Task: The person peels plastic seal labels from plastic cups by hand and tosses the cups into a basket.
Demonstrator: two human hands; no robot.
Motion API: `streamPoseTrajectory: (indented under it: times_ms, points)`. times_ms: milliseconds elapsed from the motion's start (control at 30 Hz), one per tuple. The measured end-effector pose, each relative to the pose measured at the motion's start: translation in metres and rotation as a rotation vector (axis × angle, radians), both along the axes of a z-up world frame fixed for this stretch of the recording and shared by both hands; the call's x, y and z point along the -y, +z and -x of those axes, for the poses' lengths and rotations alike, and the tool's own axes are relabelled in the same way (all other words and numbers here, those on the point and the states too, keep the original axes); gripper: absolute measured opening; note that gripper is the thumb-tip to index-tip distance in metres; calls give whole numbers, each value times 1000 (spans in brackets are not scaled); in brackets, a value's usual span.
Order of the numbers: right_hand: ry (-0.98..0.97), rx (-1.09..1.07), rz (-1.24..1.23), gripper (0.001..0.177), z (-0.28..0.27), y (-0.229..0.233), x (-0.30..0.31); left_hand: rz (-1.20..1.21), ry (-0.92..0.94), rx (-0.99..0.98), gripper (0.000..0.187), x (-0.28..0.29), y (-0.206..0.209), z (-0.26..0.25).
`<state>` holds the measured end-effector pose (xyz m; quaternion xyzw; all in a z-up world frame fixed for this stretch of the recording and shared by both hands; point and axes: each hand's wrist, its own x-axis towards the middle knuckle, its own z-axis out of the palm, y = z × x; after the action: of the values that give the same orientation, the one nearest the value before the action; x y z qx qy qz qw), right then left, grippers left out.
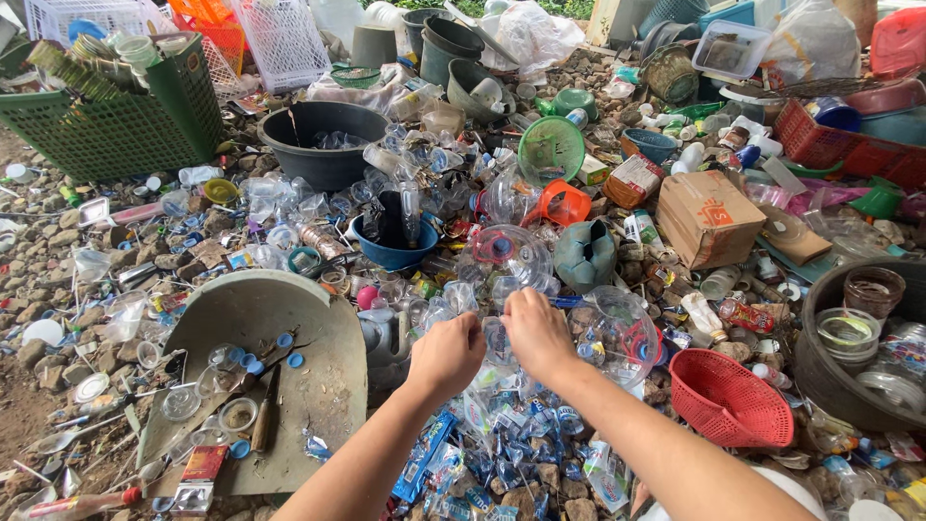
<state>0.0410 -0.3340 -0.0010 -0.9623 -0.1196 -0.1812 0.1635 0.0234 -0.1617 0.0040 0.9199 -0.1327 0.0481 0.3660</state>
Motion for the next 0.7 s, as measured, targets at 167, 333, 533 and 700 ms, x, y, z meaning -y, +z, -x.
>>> streamPoseTrajectory:
  times_ms: [167, 333, 533, 700]
  points:
    - [38, -197, -171, 23, 4, -4, 9, -5, 8, 5, 16, 0, 2, 10]
    - [-114, -384, -251, 41, -5, -7, 12, -13, -11, 207, 13, -3, 6, 12]
    - [31, 77, -298, 45, 2, 5, 10, -11, 5, 216, 12, -1, 6, 9]
    - [101, -45, -250, 14, 18, 20, -4, 16, -18, 246, 14, -5, 4, 6]
